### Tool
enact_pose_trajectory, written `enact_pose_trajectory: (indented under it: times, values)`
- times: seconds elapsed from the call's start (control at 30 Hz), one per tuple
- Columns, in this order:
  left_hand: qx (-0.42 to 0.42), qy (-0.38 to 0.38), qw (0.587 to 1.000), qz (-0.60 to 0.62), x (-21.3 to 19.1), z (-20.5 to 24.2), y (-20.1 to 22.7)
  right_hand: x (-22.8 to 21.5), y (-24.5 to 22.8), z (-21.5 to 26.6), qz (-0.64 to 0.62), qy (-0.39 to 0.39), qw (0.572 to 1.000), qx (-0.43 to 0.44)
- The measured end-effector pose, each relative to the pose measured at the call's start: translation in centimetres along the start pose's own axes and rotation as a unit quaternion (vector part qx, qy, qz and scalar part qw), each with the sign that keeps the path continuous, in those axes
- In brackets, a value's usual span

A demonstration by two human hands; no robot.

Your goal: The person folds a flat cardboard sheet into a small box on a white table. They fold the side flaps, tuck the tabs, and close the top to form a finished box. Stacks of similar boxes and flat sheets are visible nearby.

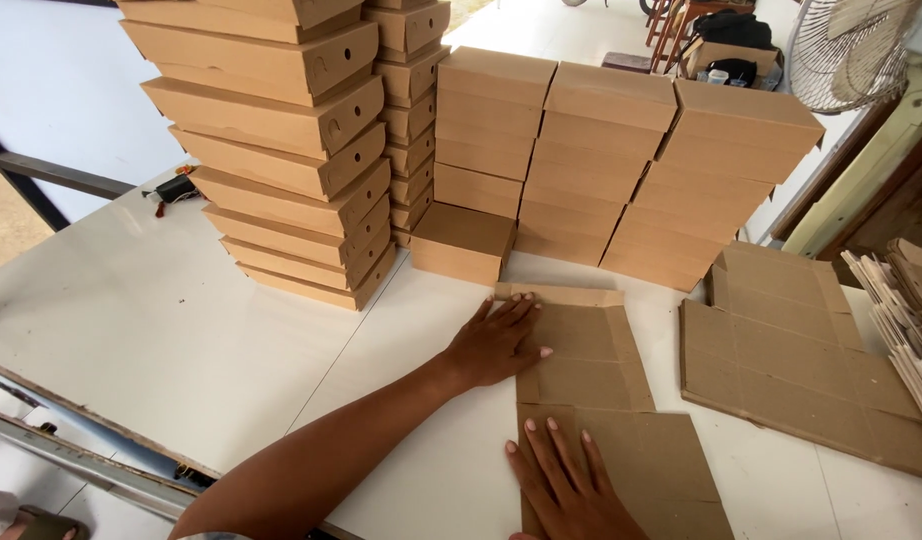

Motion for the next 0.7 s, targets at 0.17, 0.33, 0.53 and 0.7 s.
enact_pose_trajectory:
  times: [0.17,0.33,0.53,0.7]
  values:
    - [0.035,-0.043,0.998,-0.018,0.9,1.0,1.6,-0.6,0.2,-0.4,-0.009,-0.009,1.0,0.0]
    - [0.056,-0.078,0.994,-0.059,2.5,1.0,2.4,-0.9,0.3,-0.5,0.001,-0.007,1.0,-0.001]
    - [-0.011,-0.015,0.999,-0.029,2.0,-0.2,0.4,-1.4,0.5,-0.7,-0.016,-0.038,0.999,0.002]
    - [0.062,-0.1,0.993,-0.026,3.2,2.2,3.7,-1.4,0.5,-0.7,-0.009,-0.033,0.999,-0.003]
Point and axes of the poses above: each hand's wrist, its own z-axis away from the middle knuckle, its own x-axis out of the palm, y = z × x, the point moved 9 cm from there along -z, towards the middle knuckle, and after that the axes turned 4 degrees about z, right-handed, at the moved point
